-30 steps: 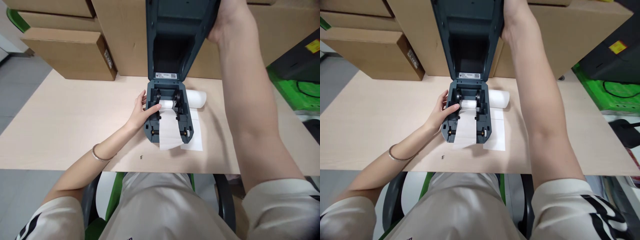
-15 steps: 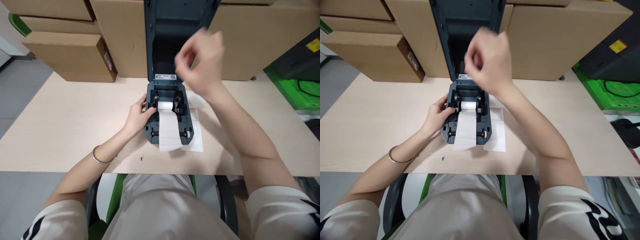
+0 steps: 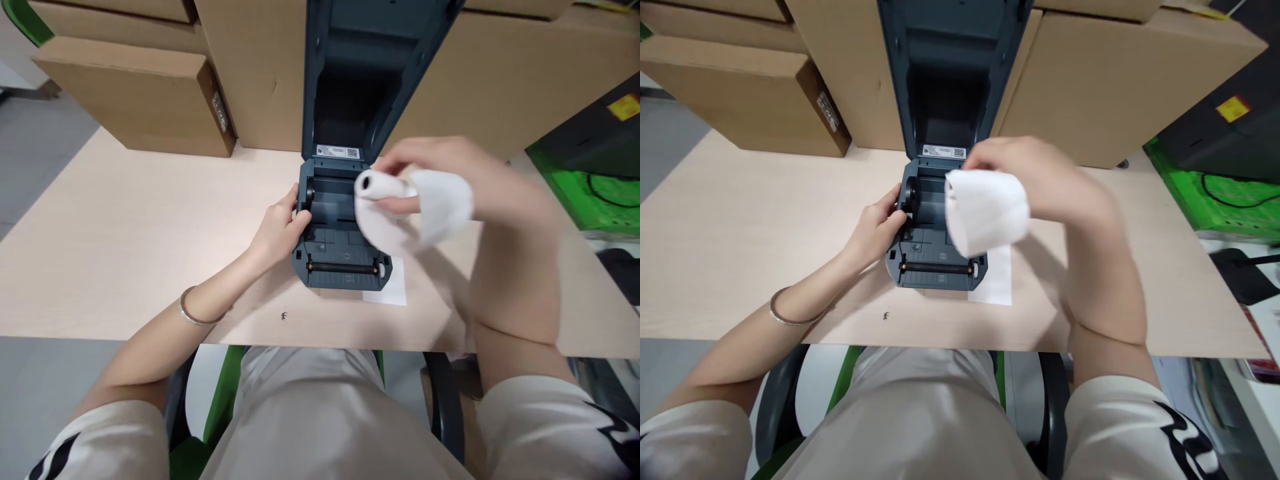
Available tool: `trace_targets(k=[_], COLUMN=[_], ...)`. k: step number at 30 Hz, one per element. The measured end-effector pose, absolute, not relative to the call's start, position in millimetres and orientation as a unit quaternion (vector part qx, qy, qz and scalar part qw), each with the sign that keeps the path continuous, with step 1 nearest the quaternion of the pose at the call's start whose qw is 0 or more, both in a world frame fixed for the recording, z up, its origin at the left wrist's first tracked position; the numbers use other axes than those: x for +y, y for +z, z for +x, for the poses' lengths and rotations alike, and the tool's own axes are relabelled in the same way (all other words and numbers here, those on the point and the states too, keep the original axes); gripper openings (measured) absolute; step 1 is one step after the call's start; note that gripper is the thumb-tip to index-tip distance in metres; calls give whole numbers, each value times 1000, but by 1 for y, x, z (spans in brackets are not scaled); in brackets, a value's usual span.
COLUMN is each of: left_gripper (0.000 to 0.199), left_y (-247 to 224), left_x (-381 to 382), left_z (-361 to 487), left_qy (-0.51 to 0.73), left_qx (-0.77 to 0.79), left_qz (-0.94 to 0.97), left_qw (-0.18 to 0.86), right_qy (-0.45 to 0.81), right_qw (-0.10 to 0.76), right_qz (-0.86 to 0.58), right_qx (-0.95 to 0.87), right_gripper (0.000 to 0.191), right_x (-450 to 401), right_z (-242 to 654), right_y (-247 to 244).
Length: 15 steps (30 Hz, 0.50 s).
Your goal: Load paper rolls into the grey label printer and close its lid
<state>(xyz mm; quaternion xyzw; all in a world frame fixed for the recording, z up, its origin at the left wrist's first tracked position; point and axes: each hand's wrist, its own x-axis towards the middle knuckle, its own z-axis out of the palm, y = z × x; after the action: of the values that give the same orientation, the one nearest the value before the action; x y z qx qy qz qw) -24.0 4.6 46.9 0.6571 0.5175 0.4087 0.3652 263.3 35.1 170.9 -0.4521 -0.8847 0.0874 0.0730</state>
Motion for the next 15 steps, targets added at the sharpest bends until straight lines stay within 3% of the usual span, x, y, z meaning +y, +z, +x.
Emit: trace_targets(k=[2, 4, 9, 12, 15], left_gripper=[61, 63, 74, 75, 79], left_y=[47, 45, 40, 39, 40], left_x=[4, 5, 12, 15, 16], left_z=[-24, -23, -21, -20, -20], left_qy=[411, 418, 443, 441, 440], left_qx=[508, 502, 486, 487, 496], left_qz=[662, 658, 636, 628, 619], left_qw=[367, 374, 403, 417, 421], right_qy=[82, 103, 160, 196, 242], right_qw=[101, 29, -114, -142, -128], right_qz=[-489, -534, -645, -659, -646], right_qx=[-862, -839, -738, -712, -712], right_gripper=[49, 57, 49, 53, 74], right_x=[30, 37, 69, 79, 79], right_z=[308, 345, 376, 373, 370], right_y=[182, 172, 108, 88, 92])
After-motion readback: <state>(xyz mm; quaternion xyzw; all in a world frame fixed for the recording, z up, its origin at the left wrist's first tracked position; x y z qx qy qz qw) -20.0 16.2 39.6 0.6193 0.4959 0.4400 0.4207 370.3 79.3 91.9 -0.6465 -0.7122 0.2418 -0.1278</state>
